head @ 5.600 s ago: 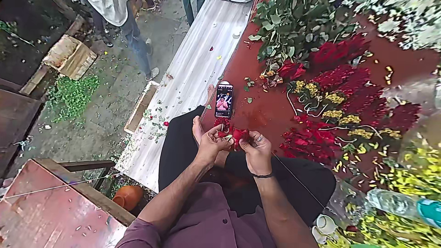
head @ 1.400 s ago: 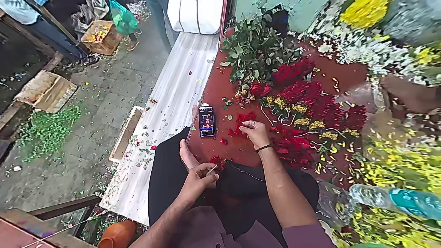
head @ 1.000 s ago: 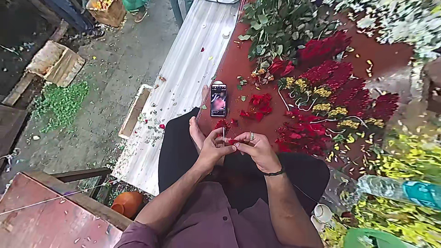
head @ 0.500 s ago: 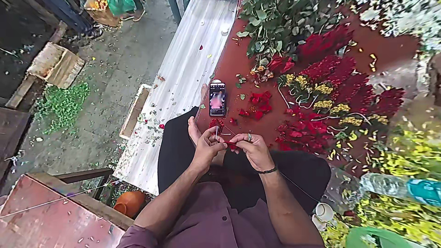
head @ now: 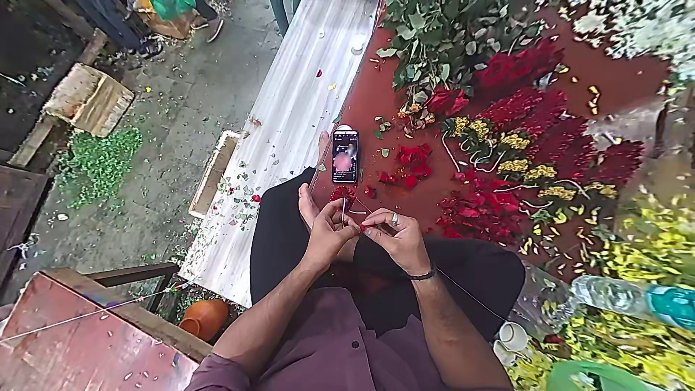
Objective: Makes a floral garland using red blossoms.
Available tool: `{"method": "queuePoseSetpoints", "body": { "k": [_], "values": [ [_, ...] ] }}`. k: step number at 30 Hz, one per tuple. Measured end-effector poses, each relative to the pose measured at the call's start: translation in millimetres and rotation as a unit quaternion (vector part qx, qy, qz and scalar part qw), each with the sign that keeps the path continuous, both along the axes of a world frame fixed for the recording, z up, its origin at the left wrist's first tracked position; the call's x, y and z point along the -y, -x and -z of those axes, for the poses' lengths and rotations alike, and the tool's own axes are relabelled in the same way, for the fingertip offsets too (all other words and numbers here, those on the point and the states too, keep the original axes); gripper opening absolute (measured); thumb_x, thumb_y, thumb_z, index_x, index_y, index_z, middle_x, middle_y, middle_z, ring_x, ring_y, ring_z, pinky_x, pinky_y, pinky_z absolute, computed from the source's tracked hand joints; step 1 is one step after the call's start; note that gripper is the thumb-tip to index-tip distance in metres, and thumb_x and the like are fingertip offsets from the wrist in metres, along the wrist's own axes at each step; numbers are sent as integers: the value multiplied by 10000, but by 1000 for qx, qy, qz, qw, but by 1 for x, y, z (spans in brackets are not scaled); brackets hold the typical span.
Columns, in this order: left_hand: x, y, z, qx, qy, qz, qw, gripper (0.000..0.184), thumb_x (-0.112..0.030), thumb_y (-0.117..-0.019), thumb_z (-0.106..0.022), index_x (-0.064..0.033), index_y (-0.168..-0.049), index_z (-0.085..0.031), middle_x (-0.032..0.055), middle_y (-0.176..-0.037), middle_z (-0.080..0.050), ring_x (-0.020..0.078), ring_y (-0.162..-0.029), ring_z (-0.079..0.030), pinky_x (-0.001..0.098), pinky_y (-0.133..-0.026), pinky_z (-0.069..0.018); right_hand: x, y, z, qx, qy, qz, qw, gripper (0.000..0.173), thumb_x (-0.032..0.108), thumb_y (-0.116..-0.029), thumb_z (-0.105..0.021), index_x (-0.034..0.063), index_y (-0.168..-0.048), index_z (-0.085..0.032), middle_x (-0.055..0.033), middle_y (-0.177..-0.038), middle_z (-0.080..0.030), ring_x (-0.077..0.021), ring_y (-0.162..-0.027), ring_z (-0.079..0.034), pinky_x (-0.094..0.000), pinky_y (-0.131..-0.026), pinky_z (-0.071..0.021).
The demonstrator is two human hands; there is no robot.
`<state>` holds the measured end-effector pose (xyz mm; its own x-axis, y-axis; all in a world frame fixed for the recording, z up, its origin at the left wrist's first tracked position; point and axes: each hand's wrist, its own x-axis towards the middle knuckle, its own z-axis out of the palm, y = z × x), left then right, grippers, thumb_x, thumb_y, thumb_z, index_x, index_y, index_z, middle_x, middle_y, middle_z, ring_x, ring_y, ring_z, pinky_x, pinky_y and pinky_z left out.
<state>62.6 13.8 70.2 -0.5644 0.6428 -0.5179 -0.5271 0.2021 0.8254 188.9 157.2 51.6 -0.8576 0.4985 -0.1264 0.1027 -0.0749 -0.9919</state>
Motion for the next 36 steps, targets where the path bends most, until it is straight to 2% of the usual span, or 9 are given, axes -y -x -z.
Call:
{"method": "queuePoseSetpoints", "body": {
  "k": [3, 7, 9, 12, 18, 25, 29, 33, 36],
  "values": [
    [1, 1, -2, -20, -8, 8, 1000, 654, 11, -851, -751, 3, -1443, -474, 122, -919, -703, 186, -778, -677, 340, -723, -590, 9, 3, 0, 4, 37, 55, 998, 94, 51, -862, -726, 37, -952, -748, -80, -955, -734, -172, -764, -677, -317, -668, -592],
    [4, 3, -2, -57, 40, 7, 998, 515, -103, -920, -703, -27, -1411, -566, 85, -964, -702, 154, -776, -638, 318, -680, -535, 12, 4, -2, 1, 94, 97, 991, 395, -20, -792, -740, 41, -1161, -610, -110, -910, -720, -208, -741, -688, -340, -639, -597],
    [6, 6, -1, -73, 67, 9, 995, 417, -159, -960, -669, -43, -1359, -639, 94, -1049, -723, 160, -826, -660, 334, -712, -554, 11, 4, -6, 2, 110, 97, 989, 471, -31, -781, -744, 38, -1220, -589, -116, -890, -724, -215, -735, -695, -343, -640, -603],
    [7, 11, -2, -91, 107, 22, 990, 272, -192, -1007, -632, -52, -1216, -736, 63, -939, -723, 135, -748, -636, 315, -661, -534, 10, 4, -13, 8, 149, 106, 983, 490, -44, -776, -761, 11, -1229, -583, -145, -839, -726, -220, -681, -694, -330, -602, -592],
    [9, 10, -6, -146, 91, 89, 981, 165, -144, -965, -656, -71, -1022, -792, 45, -946, -753, 145, -872, -698, 361, -776, -579, 16, 8, -9, 35, 212, 137, 967, 478, -82, -769, -770, -5, -1195, -568, -149, -767, -706, -214, -608, -679, -319, -540, -579],
    [7, 12, -3, -237, 70, 152, 957, 171, -294, -894, -784, -125, -916, -801, -18, -829, -685, 118, -808, -624, 319, -742, -522, 15, 8, -7, 100, 179, 134, 969, 536, -60, -762, -793, 17, -1235, -555, -100, -698, -670, -166, -517, -623, -270, -444, -517],
    [6, 19, -1, -228, 97, 180, 952, 129, -246, -873, -815, -120, -859, -789, -8, -818, -691, 120, -801, -637, 330, -742, -536, 11, 6, -2, 153, 177, 96, 968, 642, 8, -737, -845, 45, -1296, -532, -35, -653, -600, -103, -472, -512, -235, -423, -428],
    [5, 29, -2, -180, 128, 175, 960, 79, -166, -880, -786, -89, -868, -776, 29, -854, -716, 134, -730, -662, 338, -678, -578, -7, -2, -2, 174, 148, 14, 974, 859, 78, -685, -891, 103, -1442, -487, -53, -902, -655, -162, -747, -629, -328, -655, -569],
    [4, 38, -6, -178, 151, 160, 959, 85, -144, -867, -792, -79, -820, -767, 38, -790, -722, 151, -727, -671, 374, -689, -572, -5, -3, -4, 197, 72, -32, 977, 885, 208, -727, -870, 171, -1505, -450, -76, -1200, -649, -209, -1015, -668, -398, -792, -599]
  ]
}}
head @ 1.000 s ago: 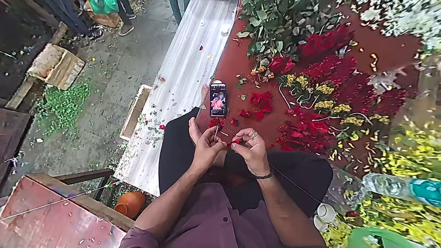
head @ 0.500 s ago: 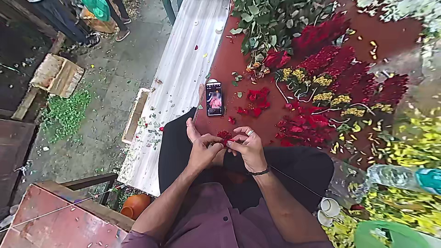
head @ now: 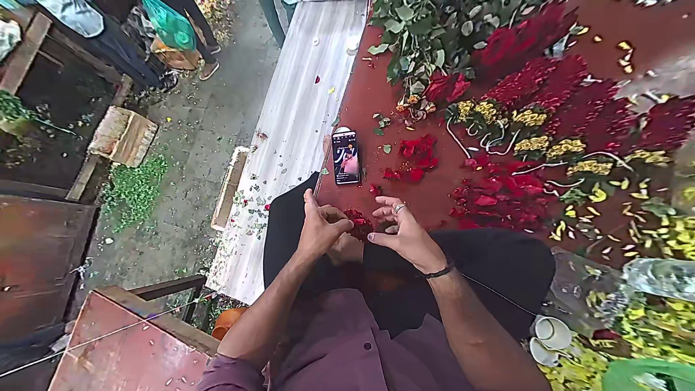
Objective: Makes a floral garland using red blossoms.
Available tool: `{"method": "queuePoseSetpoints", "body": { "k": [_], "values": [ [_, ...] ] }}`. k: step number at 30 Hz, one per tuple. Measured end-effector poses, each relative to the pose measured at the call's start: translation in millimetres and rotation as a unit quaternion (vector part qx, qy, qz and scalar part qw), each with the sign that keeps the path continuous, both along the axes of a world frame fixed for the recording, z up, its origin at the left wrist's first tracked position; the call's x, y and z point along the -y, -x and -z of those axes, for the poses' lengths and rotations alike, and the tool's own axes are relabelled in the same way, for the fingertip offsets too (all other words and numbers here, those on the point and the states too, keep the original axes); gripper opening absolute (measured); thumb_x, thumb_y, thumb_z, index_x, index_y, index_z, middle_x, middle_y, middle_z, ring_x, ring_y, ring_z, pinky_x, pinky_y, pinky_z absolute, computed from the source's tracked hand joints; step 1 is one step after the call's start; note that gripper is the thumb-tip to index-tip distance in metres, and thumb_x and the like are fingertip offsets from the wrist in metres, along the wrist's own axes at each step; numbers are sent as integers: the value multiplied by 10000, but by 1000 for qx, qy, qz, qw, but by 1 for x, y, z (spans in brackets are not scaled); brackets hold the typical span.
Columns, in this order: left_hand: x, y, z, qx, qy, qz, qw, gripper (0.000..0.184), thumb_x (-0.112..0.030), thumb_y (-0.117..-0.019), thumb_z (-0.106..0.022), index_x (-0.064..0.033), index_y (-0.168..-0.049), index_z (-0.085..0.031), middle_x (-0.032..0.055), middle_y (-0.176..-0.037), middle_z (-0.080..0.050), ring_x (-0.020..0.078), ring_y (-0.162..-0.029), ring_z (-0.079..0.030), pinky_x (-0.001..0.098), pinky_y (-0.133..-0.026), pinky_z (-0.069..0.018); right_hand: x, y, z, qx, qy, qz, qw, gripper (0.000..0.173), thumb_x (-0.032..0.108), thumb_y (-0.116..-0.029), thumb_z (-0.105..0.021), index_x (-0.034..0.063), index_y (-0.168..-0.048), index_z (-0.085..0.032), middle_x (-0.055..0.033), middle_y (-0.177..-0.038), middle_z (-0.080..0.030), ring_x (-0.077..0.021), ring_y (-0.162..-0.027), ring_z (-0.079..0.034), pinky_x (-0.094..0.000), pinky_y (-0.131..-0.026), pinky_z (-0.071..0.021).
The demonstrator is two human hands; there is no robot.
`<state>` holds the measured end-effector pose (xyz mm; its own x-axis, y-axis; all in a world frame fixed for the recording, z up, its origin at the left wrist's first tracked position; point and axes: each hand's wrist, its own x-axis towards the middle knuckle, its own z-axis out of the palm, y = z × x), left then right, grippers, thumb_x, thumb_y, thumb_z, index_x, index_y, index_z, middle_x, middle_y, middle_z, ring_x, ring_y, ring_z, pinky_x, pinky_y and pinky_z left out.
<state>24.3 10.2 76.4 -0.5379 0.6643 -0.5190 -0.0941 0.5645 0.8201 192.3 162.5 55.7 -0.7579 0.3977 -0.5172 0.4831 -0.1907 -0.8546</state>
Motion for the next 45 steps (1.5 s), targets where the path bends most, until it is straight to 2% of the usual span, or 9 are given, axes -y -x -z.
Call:
{"method": "queuePoseSetpoints", "body": {
  "k": [3, 8, 11, 16, 18, 23, 29, 38, 45],
  "values": [
    [-4, 11, -5, -19, 42, -2, 999, 106, -186, -857, -785, -110, -788, -758, 25, -763, -715, 152, -716, -669, 402, -683, -566, 9, 2, 0, -4, -2, -41, 999, 681, 301, -818, -823, 104, -1416, -565, -61, -1144, -711, -147, -841, -704, -336, -738, -614],
    [-7, 25, -9, -48, 83, -12, 995, 149, -235, -853, -773, -127, -755, -737, 26, -721, -667, 173, -684, -620, 437, -635, -504, -7, -3, 2, -75, -86, -36, 993, 121, 239, -916, -734, 134, -890, -788, 42, -846, -744, -42, -777, -684, -269, -727, -583],
    [-13, 22, -16, -140, 122, 45, 982, 159, -282, -845, -756, -159, -748, -733, 8, -748, -665, 180, -723, -627, 470, -657, -512, -6, -6, -6, -149, -62, -85, 983, 128, 230, -920, -725, 125, -901, -797, 42, -864, -743, -31, -819, -685, -243, -762, -584],
    [-35, -1, -70, -231, 176, 374, 881, 161, -314, -865, -718, -167, -820, -766, 43, -911, -731, 333, -1109, -637, 748, -1096, -297, -13, -8, -21, -262, -48, -43, 963, 93, 136, -914, -735, 66, -917, -797, 6, -850, -730, -68, -804, -685, -245, -750, -597],
    [-42, -6, -93, -155, 89, 469, 865, 125, -255, -890, -731, -141, -906, -779, 53, -947, -732, 281, -1041, -660, 623, -957, -481, -23, -10, -15, -291, -16, -27, 956, 96, 129, -918, -753, 45, -936, -794, -12, -852, -720, -90, -798, -681, -262, -751, -602],
    [-64, -11, -102, 8, -184, 278, 943, 99, -130, -931, -744, -39, -943, -782, 33, -905, -732, 89, -814, -682, 286, -735, -595, -18, -8, -34, -227, 187, 44, 955, 142, -55, -896, -610, 37, -814, -681, 20, -716, -660, -4, -655, -609, -176, -624, -529],
    [-60, 1, -55, -263, -33, 128, 956, 117, -265, -898, -710, -167, -896, -775, -18, -842, -669, 167, -861, -615, 426, -781, -517, -14, -9, -3, -329, 131, -1, 935, 112, 101, -953, -695, 81, -948, -805, 13, -865, -753, -8, -683, -629, -185, -626, -530],
    [5, 27, -58, 40, 34, 247, 968, 220, -324, -957, -713, -124, -931, -800, -47, -854, -739, 18, -762, -652, 273, -730, -549, -32, -16, -8, -265, 48, -47, 962, 109, 124, -923, -710, 55, -902, -792, -3, -849, -750, -62, -793, -689, -252, -760, -587],
    [14, 33, -54, -84, 120, 220, 965, 184, -364, -826, -822, -184, -838, -787, -22, -883, -733, 135, -875, -676, 457, -804, -555, -15, -11, -17, -252, 45, -187, 949, 135, 153, -944, -714, 40, -917, -784, 24, -836, -733, 2, -787, -658, -200, -740, -556]
  ]
}}
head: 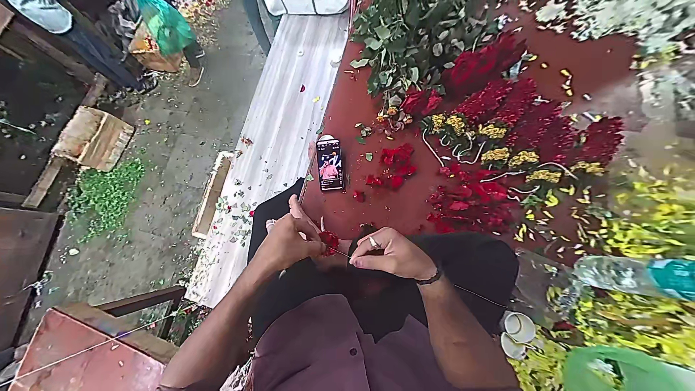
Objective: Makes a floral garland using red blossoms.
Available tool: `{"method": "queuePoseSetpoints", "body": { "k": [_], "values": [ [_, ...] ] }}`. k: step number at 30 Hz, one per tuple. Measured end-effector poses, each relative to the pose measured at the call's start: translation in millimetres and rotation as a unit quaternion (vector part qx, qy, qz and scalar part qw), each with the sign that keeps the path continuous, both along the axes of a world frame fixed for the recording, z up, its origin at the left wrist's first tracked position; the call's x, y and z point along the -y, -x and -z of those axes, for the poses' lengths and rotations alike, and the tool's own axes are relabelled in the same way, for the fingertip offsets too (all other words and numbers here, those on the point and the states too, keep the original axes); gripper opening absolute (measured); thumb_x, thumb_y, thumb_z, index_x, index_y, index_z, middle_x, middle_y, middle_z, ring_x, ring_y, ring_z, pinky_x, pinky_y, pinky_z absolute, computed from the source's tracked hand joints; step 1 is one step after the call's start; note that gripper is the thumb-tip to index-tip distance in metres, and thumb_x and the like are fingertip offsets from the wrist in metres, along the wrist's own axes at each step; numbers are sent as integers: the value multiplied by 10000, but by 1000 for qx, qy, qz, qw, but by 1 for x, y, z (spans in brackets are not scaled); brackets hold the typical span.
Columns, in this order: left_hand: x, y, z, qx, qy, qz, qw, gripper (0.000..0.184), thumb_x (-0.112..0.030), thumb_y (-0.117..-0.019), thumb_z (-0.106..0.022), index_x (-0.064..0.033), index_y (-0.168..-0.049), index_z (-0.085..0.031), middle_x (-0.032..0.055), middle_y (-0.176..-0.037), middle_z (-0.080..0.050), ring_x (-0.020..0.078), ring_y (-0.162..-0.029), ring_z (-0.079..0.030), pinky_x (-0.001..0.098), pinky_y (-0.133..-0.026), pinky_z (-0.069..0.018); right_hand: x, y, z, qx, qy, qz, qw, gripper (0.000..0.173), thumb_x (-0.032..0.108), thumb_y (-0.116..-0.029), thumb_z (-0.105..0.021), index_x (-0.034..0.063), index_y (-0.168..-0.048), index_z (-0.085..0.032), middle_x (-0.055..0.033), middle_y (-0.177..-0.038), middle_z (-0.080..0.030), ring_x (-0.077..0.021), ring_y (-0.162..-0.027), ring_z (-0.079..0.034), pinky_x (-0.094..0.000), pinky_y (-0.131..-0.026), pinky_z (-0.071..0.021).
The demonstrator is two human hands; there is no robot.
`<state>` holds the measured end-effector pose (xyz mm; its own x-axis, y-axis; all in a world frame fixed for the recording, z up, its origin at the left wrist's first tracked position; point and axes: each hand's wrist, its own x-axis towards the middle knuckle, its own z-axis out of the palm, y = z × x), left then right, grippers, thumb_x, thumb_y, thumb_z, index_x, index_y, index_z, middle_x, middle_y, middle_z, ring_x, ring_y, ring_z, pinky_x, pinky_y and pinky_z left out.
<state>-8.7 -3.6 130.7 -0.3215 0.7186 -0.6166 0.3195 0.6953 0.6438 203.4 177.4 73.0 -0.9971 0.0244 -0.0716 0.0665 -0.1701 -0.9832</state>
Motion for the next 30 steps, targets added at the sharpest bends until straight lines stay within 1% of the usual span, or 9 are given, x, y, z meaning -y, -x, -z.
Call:
{"method": "queuePoseSetpoints", "body": {
  "k": [5, 10, 13, 21, 23, 25, 26, 28, 30],
  "values": [
    [15, -6, -2, -1, -3, 20, 1000, 198, -404, -842, -773, -206, -844, -782, -45, -790, -679, 96, -755, -630, 374, -704, -535, 1, 1, -7, -8, 13, -22, 1000, 120, 122, -947, -711, 26, -918, -777, 14, -842, -730, 6, -779, -647, -188, -727, -544],
    [20, -12, 10, 39, -50, -1, 998, 212, -406, -876, -752, -199, -892, -798, -58, -886, -700, 76, -875, -611, 332, -773, -498, 2, 1, -10, -31, 23, -51, 998, 122, 121, -941, -721, 15, -917, -778, 7, -836, -734, 0, -788, -658, -195, -743, -557],
    [19, -11, 13, 67, -59, -11, 996, 218, -414, -880, -773, -197, -879, -800, -64, -900, -710, 59, -867, -626, 320, -789, -513, -2, -1, -8, -36, 22, -36, 998, 135, 130, -945, -717, 13, -918, -777, 2, -845, -740, -11, -795, -666, -204, -753, -563],
    [7, -22, 10, -37, -69, -30, 996, 226, -425, -871, -761, -203, -897, -799, -40, -809, -656, 118, -853, -585, 360, -765, -481, -10, -4, -4, 5, -12, -21, 1000, 145, 157, -956, -705, 37, -911, -772, 17, -842, -728, -6, -789, -652, -205, -739, -548],
    [2, -26, 9, -65, -84, -37, 994, 203, -408, -870, -753, -208, -866, -792, -51, -805, -655, 116, -870, -595, 376, -782, -490, -14, -8, 0, 69, -101, 35, 992, 188, 253, -954, -712, 82, -1009, -766, 15, -937, -728, -45, -872, -665, -260, -796, -565],
    [-6, -30, 10, -81, -90, -32, 992, 195, -408, -873, -749, -219, -860, -793, -59, -817, -667, 122, -906, -610, 398, -815, -505, -15, -7, 5, 119, -220, 109, 962, 415, 401, -907, -738, 183, -1259, -704, 34, -1209, -691, -103, -1139, -635, -385, -980, -552],
    [-10, -32, 12, -87, -93, -27, 991, 196, -409, -870, -746, -219, -857, -794, -56, -830, -686, 136, -945, -622, 425, -854, -509, -14, -4, 6, 113, -247, 149, 951, 500, 411, -883, -749, 202, -1330, -664, 31, -1325, -645, -136, -1252, -581, -432, -1034, -517],
    [-18, -37, 18, -103, -96, -16, 990, 209, -411, -869, -734, -211, -856, -795, -39, -831, -695, 176, -985, -628, 480, -899, -500, -7, 4, 3, 50, -233, 210, 948, 451, 311, -875, -755, 167, -1294, -670, 1, -1423, -599, -192, -1358, -523, -461, -1087, -496],
    [-25, -41, 23, -110, -90, -6, 990, 226, -417, -874, -733, -199, -848, -787, -27, -805, -672, 190, -958, -620, 484, -873, -497, 2, 11, 3, -5, -209, 199, 958, 340, 211, -895, -720, 128, -1224, -706, -23, -1441, -589, -223, -1382, -507, -498, -1126, -472]
  ]
}}
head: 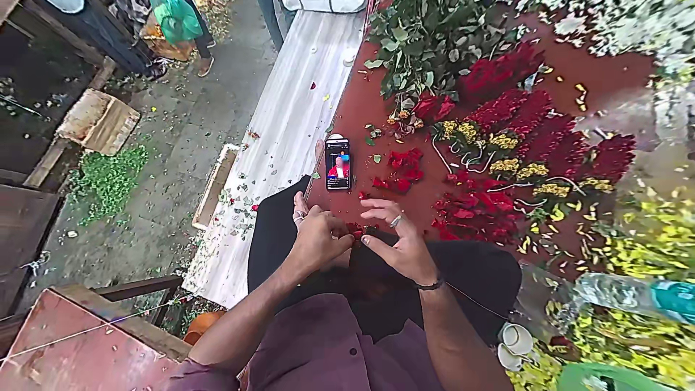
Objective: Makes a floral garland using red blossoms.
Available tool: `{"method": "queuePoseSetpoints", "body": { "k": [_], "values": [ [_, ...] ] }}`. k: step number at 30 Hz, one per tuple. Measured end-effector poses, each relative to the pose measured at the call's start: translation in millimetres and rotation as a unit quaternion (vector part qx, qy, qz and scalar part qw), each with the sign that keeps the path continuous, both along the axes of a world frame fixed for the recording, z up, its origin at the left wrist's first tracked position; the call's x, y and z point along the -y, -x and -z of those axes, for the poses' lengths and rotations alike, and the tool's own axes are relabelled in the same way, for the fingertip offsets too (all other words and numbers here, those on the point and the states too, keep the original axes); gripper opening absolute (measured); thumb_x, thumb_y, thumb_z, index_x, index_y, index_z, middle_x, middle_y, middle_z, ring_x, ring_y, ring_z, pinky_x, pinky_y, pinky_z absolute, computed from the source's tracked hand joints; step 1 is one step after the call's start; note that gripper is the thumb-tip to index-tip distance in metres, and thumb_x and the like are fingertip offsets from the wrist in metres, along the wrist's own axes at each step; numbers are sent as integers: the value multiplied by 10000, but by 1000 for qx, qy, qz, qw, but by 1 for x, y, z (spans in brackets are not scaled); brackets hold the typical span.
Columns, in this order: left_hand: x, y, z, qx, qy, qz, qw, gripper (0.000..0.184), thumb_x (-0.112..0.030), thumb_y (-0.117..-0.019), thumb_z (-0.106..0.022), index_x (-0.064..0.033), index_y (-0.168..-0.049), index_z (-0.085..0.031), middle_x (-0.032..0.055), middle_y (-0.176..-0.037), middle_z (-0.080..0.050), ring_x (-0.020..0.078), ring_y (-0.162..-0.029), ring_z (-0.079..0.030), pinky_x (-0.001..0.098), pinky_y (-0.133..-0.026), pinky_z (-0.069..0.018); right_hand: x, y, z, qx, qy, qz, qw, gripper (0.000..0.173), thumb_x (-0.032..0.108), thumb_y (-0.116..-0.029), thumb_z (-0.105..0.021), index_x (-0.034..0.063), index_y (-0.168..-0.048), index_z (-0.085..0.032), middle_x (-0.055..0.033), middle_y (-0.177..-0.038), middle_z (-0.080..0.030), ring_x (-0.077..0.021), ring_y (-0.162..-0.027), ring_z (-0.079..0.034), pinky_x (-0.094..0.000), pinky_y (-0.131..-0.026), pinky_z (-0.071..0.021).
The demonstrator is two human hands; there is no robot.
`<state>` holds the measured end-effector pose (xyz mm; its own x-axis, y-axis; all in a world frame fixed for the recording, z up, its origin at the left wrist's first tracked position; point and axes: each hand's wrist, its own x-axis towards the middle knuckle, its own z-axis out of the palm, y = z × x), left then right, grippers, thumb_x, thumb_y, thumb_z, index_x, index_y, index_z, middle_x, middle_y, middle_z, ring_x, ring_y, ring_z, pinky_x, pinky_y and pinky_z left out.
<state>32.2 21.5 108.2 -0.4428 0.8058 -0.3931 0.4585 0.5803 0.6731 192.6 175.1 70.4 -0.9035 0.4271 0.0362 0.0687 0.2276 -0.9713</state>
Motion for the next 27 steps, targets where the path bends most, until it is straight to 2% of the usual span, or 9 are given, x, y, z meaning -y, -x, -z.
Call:
{"method": "queuePoseSetpoints", "body": {
  "k": [3, 7, 12, 15, 18, 20, 21, 24, 27],
  "values": [
    [-9, -2, 3, 10, 0, 15, 1000, 182, -361, -886, -716, -200, -887, -801, -32, -831, -685, 169, -950, -627, 443, -851, -521, 8, 4, 13, -21, 88, -48, 995, 291, 119, -936, -680, 73, -1223, -697, -54, -1385, -636, -211, -1324, -571, -460, -1123, -494],
    [-9, -1, -1, 76, 4, 20, 997, 192, -229, -880, -665, -168, -1008, -795, -2, -922, -714, 151, -943, -653, 405, -832, -554, 6, 3, 23, 4, 152, -50, 987, 306, 75, -907, -722, 53, -1210, -684, -52, -1170, -712, -160, -1098, -678, -372, -979, -584],
    [-6, -6, -14, 13, 31, 58, 998, 247, -232, -887, -654, -154, -1087, -778, 19, -921, -704, 191, -926, -643, 451, -835, -535, 14, 6, 32, 56, 81, -7, 995, 138, 127, -861, -736, 97, -996, -738, -5, -1050, -719, -107, -955, -689, -331, -840, -609],
    [-2, -10, -31, -42, 17, 31, 998, 241, -240, -882, -709, -117, -1086, -744, 109, -1179, -640, 230, -1057, -640, 431, -881, -572, 17, 5, 36, 93, 25, 30, 995, 70, 151, -866, -698, 127, -915, -742, 17, -1031, -714, -85, -884, -680, -311, -751, -602],
    [-2, -5, -48, 140, -146, -67, 977, 102, -115, -873, -724, -82, -969, -728, 70, -1140, -655, 155, -951, -665, 319, -749, -605, 19, 5, 36, 65, 30, 57, 996, 47, 140, -856, -719, 119, -896, -733, 0, -1037, -710, -100, -897, -681, -314, -746, -602],
    [-6, -4, -43, 256, -280, -123, 917, 64, 1, -877, -681, -31, -931, -692, 124, -1136, -671, 236, -1028, -657, 430, -854, -594, 22, 7, 30, 54, 46, 68, 995, 47, 130, -849, -730, 115, -893, -729, -6, -1043, -713, -101, -900, -688, -303, -749, -610],
    [-8, -5, -35, 231, -304, -115, 917, 91, 13, -882, -652, -22, -956, -690, 135, -1186, -664, 258, -1113, -643, 471, -931, -572, 23, 8, 26, 53, 47, 71, 995, 52, 124, -849, -731, 113, -900, -733, -6, -1040, -713, -96, -881, -688, -297, -737, -612],
    [-9, -15, -5, -42, -161, 26, 986, 175, -37, -939, -601, -16, -1065, -721, 115, -1239, -673, 224, -1187, -642, 443, -1030, -542, 25, 11, 22, 73, -19, 71, 995, 56, 157, -850, -723, 132, -892, -750, 28, -1059, -718, -82, -906, -677, -345, -800, -594],
    [-12, -30, -2, -125, 74, 135, 980, 203, -91, -963, -589, 4, -1098, -707, 155, -1164, -672, 310, -1077, -672, 486, -915, -570, 30, 10, 28, 96, -86, 50, 990, 84, 214, -862, -704, 159, -880, -765, 56, -1078, -724, -96, -998, -662, -418, -910, -536]
  ]
}}
